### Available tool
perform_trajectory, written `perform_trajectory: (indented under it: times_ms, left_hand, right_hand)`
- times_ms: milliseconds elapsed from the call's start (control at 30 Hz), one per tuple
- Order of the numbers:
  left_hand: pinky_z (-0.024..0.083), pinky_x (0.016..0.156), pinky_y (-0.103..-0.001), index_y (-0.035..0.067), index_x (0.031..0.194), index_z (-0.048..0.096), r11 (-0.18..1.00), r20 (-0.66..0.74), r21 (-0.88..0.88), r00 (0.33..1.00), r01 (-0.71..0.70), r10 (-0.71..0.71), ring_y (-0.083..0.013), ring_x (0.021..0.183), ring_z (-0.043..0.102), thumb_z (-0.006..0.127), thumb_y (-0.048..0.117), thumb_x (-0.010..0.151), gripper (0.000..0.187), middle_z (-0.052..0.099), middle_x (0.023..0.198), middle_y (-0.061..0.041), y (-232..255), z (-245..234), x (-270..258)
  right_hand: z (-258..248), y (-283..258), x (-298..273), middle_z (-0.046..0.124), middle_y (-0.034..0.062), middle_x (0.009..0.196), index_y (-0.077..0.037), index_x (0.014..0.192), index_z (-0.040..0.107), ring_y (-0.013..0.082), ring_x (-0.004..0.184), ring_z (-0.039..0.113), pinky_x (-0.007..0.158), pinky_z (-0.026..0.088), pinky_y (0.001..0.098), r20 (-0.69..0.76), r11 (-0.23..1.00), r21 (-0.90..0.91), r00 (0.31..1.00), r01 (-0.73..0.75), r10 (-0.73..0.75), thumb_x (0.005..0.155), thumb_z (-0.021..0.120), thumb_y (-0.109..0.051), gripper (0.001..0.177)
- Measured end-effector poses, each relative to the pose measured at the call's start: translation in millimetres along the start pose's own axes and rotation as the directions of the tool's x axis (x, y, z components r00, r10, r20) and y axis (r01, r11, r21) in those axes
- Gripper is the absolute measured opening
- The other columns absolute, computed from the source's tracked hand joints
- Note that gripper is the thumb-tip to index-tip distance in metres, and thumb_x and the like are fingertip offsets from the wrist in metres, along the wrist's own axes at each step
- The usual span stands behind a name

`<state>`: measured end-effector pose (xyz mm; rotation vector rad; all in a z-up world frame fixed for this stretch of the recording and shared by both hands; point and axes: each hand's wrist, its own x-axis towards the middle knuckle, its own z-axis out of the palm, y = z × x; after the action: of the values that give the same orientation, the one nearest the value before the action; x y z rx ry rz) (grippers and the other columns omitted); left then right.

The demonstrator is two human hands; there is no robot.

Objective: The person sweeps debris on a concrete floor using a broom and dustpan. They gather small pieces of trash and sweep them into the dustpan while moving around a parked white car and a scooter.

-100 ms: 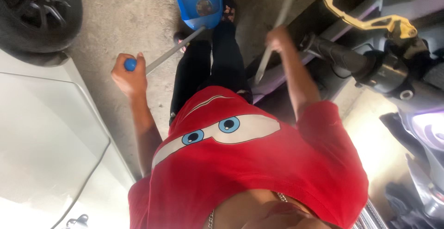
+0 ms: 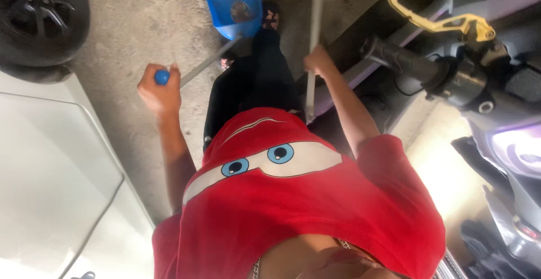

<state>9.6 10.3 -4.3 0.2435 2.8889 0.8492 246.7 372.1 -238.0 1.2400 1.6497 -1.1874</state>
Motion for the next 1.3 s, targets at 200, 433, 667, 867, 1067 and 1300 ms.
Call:
perform_trajectory:
  times_ms: [200, 433, 667, 867, 1067, 1300]
  left_hand:
    - [0.047, 0.056, -0.037, 0.004, 0.082, 0.061, 0.987, 0.006, -0.067, 0.989, -0.145, 0.146, -0.027, 0.057, 0.057, 0.088, 0.013, 0.087, 0.029, 0.061, 0.07, -0.013, -8.5, -5.0, -13.9]
    - [0.043, 0.05, -0.035, 0.004, 0.08, 0.06, 0.989, -0.115, -0.143, 0.993, -0.027, 0.01, -0.0208, 0.051, 0.05, 0.087, 0.011, 0.088, 0.029, 0.054, 0.062, -0.01, -68.1, -37.0, -67.1]
    - [0.036, 0.044, -0.027, 0.008, 0.085, 0.065, 0.969, -0.3, -0.198, 0.932, 0.148, -0.204, -0.0077, 0.052, 0.05, 0.08, 0.009, 0.096, 0.019, 0.058, 0.067, 0.002, -190.0, -48.1, -146.1]
    - [0.028, 0.044, -0.027, 0.007, 0.082, 0.066, 0.91, -0.441, -0.22, 0.797, 0.351, -0.413, -0.0063, 0.048, 0.04, 0.077, 0.012, 0.098, 0.02, 0.055, 0.061, 0.003, -244.7, -65.4, -216.0]
    - [0.04, 0.048, -0.024, 0.011, 0.082, 0.069, 0.787, -0.589, -0.221, 0.565, 0.576, -0.578, -0.0023, 0.051, 0.043, 0.077, 0.014, 0.096, 0.016, 0.062, 0.065, 0.006, -289.0, -99.3, -297.0]
    - [0.04, 0.049, -0.025, 0.013, 0.073, 0.068, 0.601, -0.796, -0.208, 0.223, 0.772, -0.562, -0.003, 0.049, 0.039, 0.082, 0.019, 0.091, 0.024, 0.058, 0.059, 0.007, -352.9, -154.8, -434.3]
  right_hand:
    - [5.8, 5.8, -45.9, 0.061, 0.0113, 0.067, 0.006, 0.104, 0.062, 0.0183, 0.049, 0.058, 0.042, 0.047, 0.035, 0.123, 0.977, 0.132, 0.975, 0.167, -0.183, 0.087, 0.068, -0.01, 0.024]
    - [61.6, 103.0, -107.4, 0.064, 0.008, 0.068, -0.002, 0.094, 0.064, 0.0178, 0.056, 0.062, 0.047, 0.048, 0.0325, -0.17, 0.986, 0.061, 0.975, 0.157, -0.145, 0.095, 0.055, -0.015, 0.016]
    - [65.9, 113.7, -90.8, 0.052, -0.0005, 0.061, -0.009, 0.084, 0.059, 0.012, 0.05, 0.05, 0.048, 0.044, 0.0272, 0.209, 0.783, 0.515, 0.937, -0.348, 0.278, 0.097, 0.055, -0.007, 0.014]
    - [81.5, 51.2, -85.3, 0.046, -0.0042, 0.058, -0.01, 0.074, 0.053, 0.0078, 0.045, 0.044, 0.044, 0.037, 0.0233, 0.513, 0.719, 0.555, 0.853, -0.418, 0.099, 0.095, 0.055, -0.01, 0.021]
    - [78.2, 20.9, -91.9, 0.056, 0.0094, 0.058, 0.006, 0.078, 0.061, 0.02, 0.046, 0.051, 0.043, 0.04, 0.034, 0.246, 0.975, -0.199, 0.968, 0.095, -0.044, 0.09, 0.064, -0.018, 0.027]
    - [92.5, -37.5, -156.2, 0.069, 0.0202, 0.085, 0.006, 0.113, 0.052, 0.0212, 0.064, 0.065, 0.062, 0.051, 0.0347, 0.238, 0.55, -0.762, 0.937, 0.343, -0.255, 0.092, 0.079, -0.034, 0.052]
